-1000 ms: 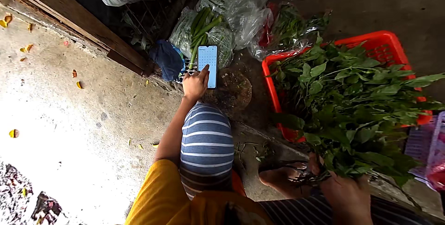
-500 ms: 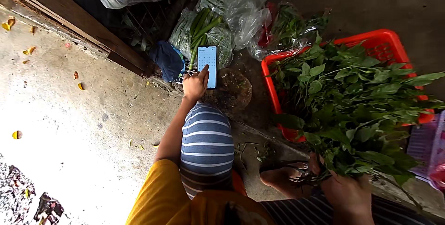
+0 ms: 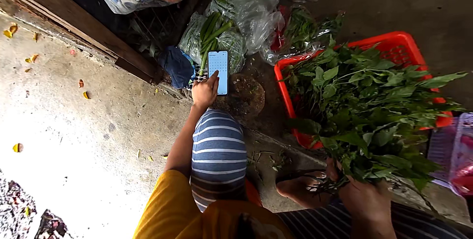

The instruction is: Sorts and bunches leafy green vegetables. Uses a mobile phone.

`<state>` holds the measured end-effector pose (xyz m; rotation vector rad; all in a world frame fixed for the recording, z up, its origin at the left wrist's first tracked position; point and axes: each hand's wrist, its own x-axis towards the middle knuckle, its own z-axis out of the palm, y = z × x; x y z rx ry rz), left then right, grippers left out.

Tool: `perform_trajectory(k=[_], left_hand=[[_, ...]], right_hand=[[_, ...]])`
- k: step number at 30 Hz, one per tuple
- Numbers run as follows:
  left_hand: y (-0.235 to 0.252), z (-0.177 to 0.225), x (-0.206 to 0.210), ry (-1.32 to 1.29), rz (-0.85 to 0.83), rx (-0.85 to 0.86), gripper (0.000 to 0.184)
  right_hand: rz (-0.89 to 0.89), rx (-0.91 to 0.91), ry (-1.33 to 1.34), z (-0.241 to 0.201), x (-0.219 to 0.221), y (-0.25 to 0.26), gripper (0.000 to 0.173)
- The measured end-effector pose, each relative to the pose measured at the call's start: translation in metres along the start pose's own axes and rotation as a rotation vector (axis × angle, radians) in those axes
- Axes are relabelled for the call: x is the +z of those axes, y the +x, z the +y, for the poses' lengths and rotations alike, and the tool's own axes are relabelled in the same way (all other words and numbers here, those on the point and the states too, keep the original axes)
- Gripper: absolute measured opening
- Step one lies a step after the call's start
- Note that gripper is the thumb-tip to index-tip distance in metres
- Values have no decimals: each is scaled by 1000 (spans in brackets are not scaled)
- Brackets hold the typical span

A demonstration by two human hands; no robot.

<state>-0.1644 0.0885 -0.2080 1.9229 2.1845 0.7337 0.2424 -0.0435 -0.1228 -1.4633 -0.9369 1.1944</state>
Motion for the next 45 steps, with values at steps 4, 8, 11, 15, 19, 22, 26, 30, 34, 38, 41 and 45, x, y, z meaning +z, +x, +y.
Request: perform_trajectory(k=[4, 8, 11, 15, 19, 22, 26, 30, 34, 38, 41, 45], left_hand=[[1, 3, -33, -68, -172, -63, 52], [10, 24, -76, -230, -219, -69, 60], [23, 69, -119, -220, -270, 52, 54], [25, 145, -143, -102, -491, 240, 49], [11, 220, -120, 7, -766, 312, 45], [-2, 267, -83, -16, -941, 306, 45], [-9, 303, -23, -129, -1079, 275, 39], [-2, 327, 37, -162, -931, 315, 29], [7, 356, 78, -150, -803, 335, 35], [7, 374, 96, 75, -768, 247, 36], [18, 368, 88, -36, -731, 229, 30], [39, 347, 48, -618, -603, 105, 25]], right_hand=[[69, 0, 15, -16, -1, 0, 18], [184, -59, 217, -43, -17, -1, 19], [231, -104, 364, -50, -35, -6, 23], [264, -110, 506, -57, -48, -20, 25], [276, -91, 579, -60, -64, -31, 25], [292, -78, 630, -65, -74, -37, 25], [325, -55, 674, -65, -82, -37, 21], [319, -67, 688, -59, -85, -35, 21], [353, -47, 706, -60, -86, -36, 23], [366, -44, 739, -59, -90, -35, 23], [364, -47, 758, -56, -95, -35, 24], [356, -70, 758, -51, -98, -40, 25]])
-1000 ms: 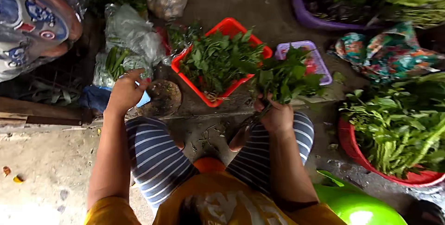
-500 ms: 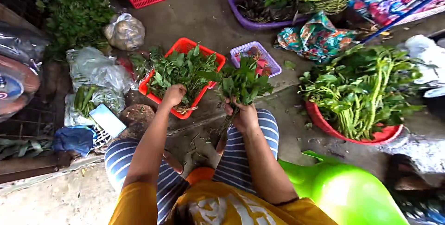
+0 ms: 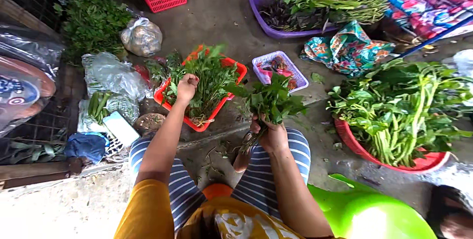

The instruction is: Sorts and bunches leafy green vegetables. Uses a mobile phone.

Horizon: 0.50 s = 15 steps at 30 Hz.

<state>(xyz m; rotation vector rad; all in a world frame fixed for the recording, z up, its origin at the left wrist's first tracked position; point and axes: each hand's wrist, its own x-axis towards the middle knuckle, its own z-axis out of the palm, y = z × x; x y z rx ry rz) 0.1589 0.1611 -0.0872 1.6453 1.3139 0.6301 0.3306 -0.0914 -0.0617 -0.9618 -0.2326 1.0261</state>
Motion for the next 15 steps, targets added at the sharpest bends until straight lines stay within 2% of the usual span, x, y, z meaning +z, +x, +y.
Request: perform_trajectory(k=[5, 8, 11, 15], left_hand=[[-17, 16, -55, -429, 92, 73, 19], [-27, 18, -67, -595, 124, 13, 31], [-51, 22, -67, -662, 69, 13, 34], [-96, 25, -59, -636, -68, 124, 42]], right_hand=[[-21, -4, -36, 3, 1, -4, 23], [1, -19, -94, 7, 4, -6, 20], [1, -27, -158, 12, 7, -8, 17], [8, -46, -230, 13, 21, -16, 14]])
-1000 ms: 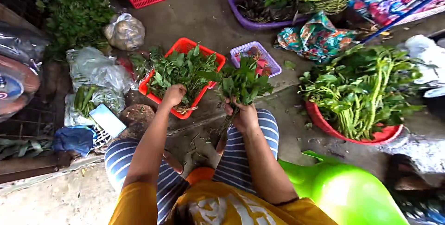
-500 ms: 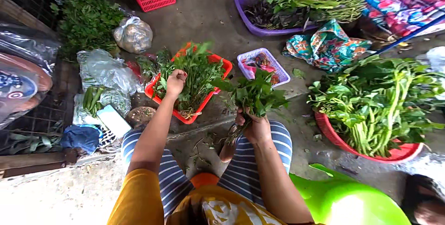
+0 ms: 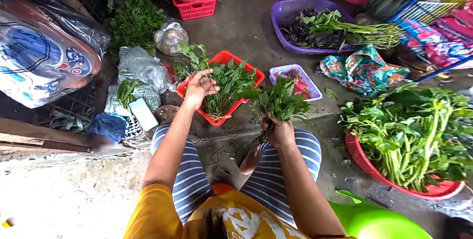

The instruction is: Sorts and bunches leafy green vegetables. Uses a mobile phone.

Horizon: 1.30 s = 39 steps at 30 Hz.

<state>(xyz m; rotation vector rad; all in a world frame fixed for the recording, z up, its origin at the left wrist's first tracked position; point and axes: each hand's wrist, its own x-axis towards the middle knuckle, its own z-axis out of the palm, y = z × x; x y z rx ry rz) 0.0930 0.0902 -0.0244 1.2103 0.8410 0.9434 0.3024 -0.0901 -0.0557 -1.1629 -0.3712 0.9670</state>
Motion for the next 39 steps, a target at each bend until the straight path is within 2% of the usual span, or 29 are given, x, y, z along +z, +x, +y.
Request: perform_trajectory(k=[6, 11, 14, 15, 17, 19, 22, 25, 29, 31, 34, 37, 39], left_hand=[[-46, -5, 18, 31, -149, 37, 48], [-60, -9, 23, 69, -169, 23, 45], [-61, -19, 21, 182, -153, 13, 44], [-61, -23, 20, 242, -152, 9, 44], [-60, -34, 20, 373, -136, 39, 41], [-61, -42, 18, 520, -114, 114, 38], [-60, -48, 12, 710, -130, 132, 34], [-58, -49, 5, 819, -190, 107, 37], [-55, -43, -7, 741, -333, 94, 44], [-56, -36, -11, 644, -357, 94, 41], [-52, -26, -28, 530, -269, 161, 31], [-37, -9, -60, 632, -240, 101, 31], [-14, 1, -84, 797, -336, -58, 31]], right_hand=[[-8, -109, 9, -13, 48, -14, 12], [-66, -158, -3, -2, 78, -3, 14], [-71, -147, -19, 12, 94, 8, 15], [-78, -136, -51, 18, 100, 11, 17], [-157, -102, -124, 31, 104, 16, 33], [-216, -45, -188, 45, 105, 19, 44], [-245, 64, -229, 58, 104, 26, 44], [-261, 122, -216, 57, 102, 31, 37], [-261, 161, -214, 47, 101, 32, 18], [-277, 145, -281, 39, 93, 34, 8], [-291, 47, -390, 16, 71, 36, 9], [-278, -69, -416, -13, 45, 39, 8], [-267, -90, -419, -22, 30, 45, 7]])
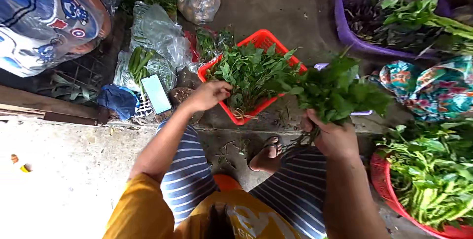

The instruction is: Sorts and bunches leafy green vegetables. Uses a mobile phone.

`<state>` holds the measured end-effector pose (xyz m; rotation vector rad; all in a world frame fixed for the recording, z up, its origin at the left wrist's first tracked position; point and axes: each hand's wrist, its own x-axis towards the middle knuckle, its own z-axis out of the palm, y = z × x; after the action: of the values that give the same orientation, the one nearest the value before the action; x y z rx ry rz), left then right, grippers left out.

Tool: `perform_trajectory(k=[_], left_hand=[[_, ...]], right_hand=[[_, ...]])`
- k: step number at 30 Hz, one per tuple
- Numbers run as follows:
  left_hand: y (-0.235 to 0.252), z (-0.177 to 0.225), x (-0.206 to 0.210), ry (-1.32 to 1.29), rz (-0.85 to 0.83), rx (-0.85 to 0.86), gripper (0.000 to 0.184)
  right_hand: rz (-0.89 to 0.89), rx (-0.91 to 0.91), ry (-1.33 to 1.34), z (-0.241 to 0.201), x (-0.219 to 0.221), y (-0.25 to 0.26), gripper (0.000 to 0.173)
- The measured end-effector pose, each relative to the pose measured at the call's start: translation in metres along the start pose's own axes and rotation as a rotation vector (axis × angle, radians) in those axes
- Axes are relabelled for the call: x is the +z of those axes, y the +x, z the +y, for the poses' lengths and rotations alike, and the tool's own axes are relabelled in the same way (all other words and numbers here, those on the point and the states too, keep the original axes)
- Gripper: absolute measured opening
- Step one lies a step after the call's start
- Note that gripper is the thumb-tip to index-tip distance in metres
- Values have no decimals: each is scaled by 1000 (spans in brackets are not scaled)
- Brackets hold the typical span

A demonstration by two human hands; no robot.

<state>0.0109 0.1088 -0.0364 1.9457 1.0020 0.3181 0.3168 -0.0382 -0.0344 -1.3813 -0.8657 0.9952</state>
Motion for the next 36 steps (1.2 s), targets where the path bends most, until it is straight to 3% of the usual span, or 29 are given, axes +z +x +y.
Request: perform_trajectory(k=[3, 5, 8, 10, 14, 18, 20, 23, 25, 29, 32, 33, 36], left_hand=[[42, -46, -47, 341, -154, -265, 29], [71, -89, -69, 504, -101, -425, 29], [97, -129, -69, 430, 44, -509, 39], [105, -146, -53, 395, 22, -515, 47], [113, -142, -51, 409, -268, -601, 31], [130, -138, -89, 346, 61, -542, 33], [146, -135, -94, 179, 238, -511, 35], [167, -144, -83, -224, 308, -469, 38], [168, -148, -78, -322, 325, -459, 46], [166, -129, -81, -177, 303, -449, 61], [160, -126, -102, -18, 258, -368, 54], [159, -121, -107, 39, 238, -337, 51], [146, -71, -97, 192, 216, -288, 42]], right_hand=[[55, 78, 53, 9, -7, 5, 7], [92, 125, 103, 11, -3, 7, 11], [75, 87, 130, 8, -3, 4, 11], [70, 70, 129, 7, -4, 3, 8], [121, 88, 116, 8, -8, 1, 7], [130, 82, 94, 12, -17, 1, 6], [126, 74, 91, 14, -21, 3, 6], [144, 70, 85, 7, -15, 6, 11], [189, 82, 77, -5, -5, 5, 16], [252, 126, -1, -11, -11, 3, 16], [172, 162, -141, -21, -11, -6, 11], [119, 157, -205, -20, -11, -10, 16], [5, 114, -322, -21, -14, -25, 24]])
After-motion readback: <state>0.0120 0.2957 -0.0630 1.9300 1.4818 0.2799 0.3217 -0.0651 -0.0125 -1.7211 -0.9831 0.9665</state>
